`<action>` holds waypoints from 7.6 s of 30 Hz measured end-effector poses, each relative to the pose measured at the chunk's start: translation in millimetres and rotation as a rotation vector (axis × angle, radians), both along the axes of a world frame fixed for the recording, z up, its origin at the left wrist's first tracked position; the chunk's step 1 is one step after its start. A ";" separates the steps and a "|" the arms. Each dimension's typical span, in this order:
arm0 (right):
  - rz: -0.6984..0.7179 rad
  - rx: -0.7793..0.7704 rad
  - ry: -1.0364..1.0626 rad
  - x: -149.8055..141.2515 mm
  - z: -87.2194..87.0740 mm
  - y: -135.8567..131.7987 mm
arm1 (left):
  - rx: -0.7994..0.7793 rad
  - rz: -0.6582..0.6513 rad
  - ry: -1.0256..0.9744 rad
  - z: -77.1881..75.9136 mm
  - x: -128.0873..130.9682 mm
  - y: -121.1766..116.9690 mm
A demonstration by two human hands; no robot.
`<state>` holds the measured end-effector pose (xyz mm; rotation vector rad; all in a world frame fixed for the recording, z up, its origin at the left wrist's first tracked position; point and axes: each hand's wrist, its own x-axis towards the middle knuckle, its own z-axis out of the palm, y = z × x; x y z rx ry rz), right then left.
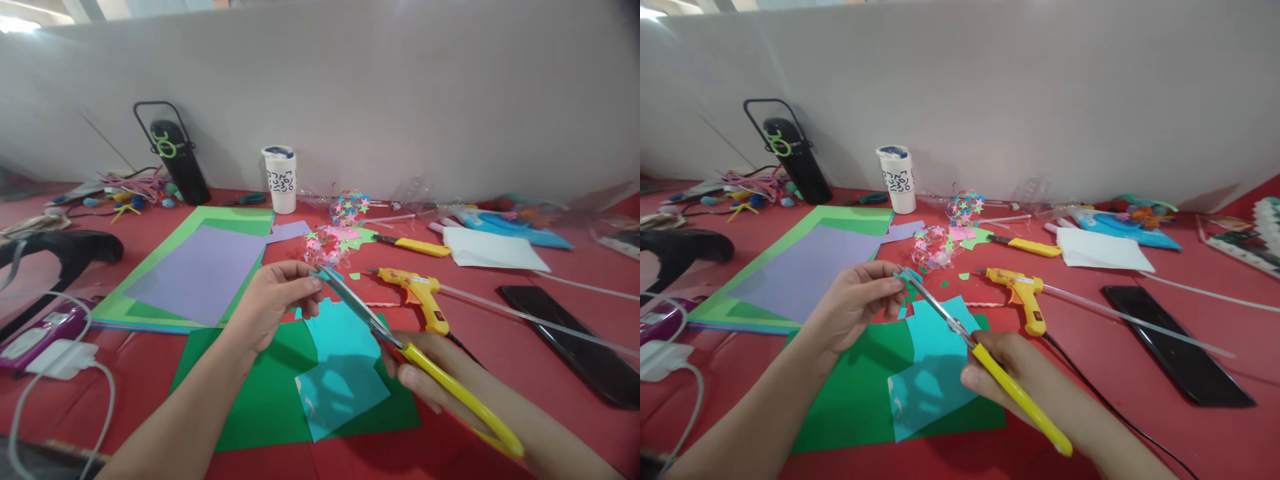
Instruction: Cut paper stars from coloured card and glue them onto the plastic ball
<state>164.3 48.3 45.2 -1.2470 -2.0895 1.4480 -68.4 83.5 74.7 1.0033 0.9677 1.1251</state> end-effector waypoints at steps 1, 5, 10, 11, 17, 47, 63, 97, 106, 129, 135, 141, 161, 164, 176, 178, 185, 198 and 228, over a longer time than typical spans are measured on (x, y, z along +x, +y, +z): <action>-0.006 0.013 -0.014 0.4 -0.1 -0.1 | -0.008 -0.002 0.000 -0.2 -0.4 0.2; -0.049 0.048 -0.044 -0.4 0.7 -0.5 | -0.022 -0.019 0.016 -1.5 -2.2 1.4; -0.059 0.003 0.014 -6.3 0.0 1.7 | -0.043 -0.029 -0.002 -2.0 -3.3 1.0; -0.060 -0.011 0.019 -7.3 -1.2 2.1 | -0.046 -0.025 -0.016 -2.6 -3.0 0.8; -0.125 -0.023 0.057 -12.9 -5.2 -1.6 | -0.077 -0.042 -0.147 -7.9 3.1 -1.4; -0.004 -0.019 0.040 -6.6 -7.9 0.7 | 0.067 0.151 0.123 -0.9 3.2 -3.3; -0.032 -0.013 -0.019 -7.0 -0.5 -2.8 | 0.037 0.156 0.138 -0.8 4.2 -2.3; -0.183 -0.094 0.058 -20.5 -0.7 -6.1 | 0.020 0.126 0.016 -2.8 4.4 -4.3; -0.167 -0.111 0.045 -19.8 -2.6 -6.7 | 0.009 0.122 0.004 -2.8 4.5 -3.6; -0.186 -0.060 0.015 -19.7 1.6 -7.1 | 0.014 0.112 -0.012 -5.0 3.8 -2.5; -0.183 -0.042 -0.023 -20.4 4.8 -6.4 | 0.010 0.111 -0.026 -6.1 4.2 -3.2; -0.188 -0.012 -0.018 -19.3 3.1 -5.7 | 0.011 0.106 -0.020 -5.7 3.7 -4.4; -0.053 0.012 0.069 -8.6 -9.8 -1.9 | 0.177 0.178 0.142 -6.6 7.4 -5.3; -0.035 0.002 0.080 -6.1 -11.5 -1.1 | 0.174 0.166 0.142 -6.0 9.3 -7.2; 0.010 -0.051 0.057 -7.1 -2.6 -1.0 | 0.044 0.129 -0.011 -7.2 16.7 -10.3; 0.032 -0.047 0.044 -5.9 -0.7 -1.2 | 0.034 0.128 -0.022 -7.5 18.2 -11.6; -0.024 -0.051 0.143 -12.6 -1.1 -3.7 | 0.081 0.170 0.015 -8.9 24.3 -15.3; -0.041 -0.001 0.143 -15.9 -1.3 -7.8 | 0.081 0.153 0.033 -10.5 23.8 -16.0; -0.144 0.030 0.098 -22.8 0.3 -16.4 | 0.116 0.138 0.008 -9.9 24.9 -16.5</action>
